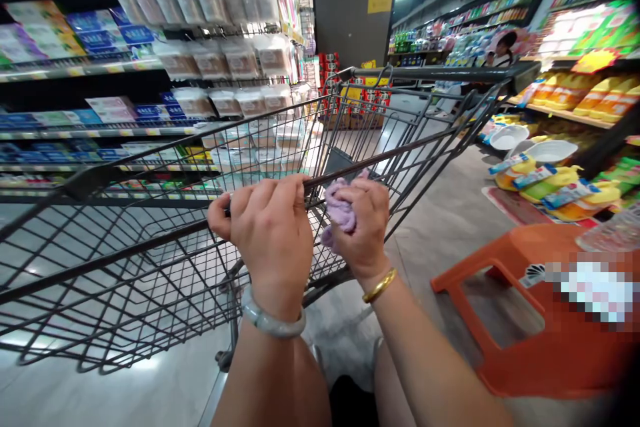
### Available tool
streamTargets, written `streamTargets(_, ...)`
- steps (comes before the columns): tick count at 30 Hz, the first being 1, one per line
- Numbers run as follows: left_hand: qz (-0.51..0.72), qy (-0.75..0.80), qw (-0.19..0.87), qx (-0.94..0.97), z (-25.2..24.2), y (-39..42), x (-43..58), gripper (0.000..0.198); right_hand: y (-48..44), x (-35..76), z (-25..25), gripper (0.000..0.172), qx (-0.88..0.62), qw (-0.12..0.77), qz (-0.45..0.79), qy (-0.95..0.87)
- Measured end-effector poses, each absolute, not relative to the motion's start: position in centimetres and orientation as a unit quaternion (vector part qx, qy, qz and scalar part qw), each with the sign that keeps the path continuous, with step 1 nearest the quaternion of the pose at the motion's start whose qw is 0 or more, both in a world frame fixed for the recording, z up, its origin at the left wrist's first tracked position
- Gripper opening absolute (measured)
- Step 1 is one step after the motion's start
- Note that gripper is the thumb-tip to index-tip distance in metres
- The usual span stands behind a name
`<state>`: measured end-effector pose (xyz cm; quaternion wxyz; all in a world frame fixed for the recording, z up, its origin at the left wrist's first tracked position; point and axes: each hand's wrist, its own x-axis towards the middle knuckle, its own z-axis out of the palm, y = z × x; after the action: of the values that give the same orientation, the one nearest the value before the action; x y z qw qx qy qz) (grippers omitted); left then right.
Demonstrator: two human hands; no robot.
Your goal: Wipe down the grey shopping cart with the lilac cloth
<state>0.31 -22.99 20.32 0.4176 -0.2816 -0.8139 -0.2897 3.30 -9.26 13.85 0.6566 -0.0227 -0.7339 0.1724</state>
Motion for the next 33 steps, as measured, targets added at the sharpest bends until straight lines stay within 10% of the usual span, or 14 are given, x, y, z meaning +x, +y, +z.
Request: streamTargets(33,-0.281,-0.801,0.445,-0.287,19.7,-21.9,0.2,0.026,-6.9,3.2,13.1,0.023,-0.115,0.721,0.199,-0.654)
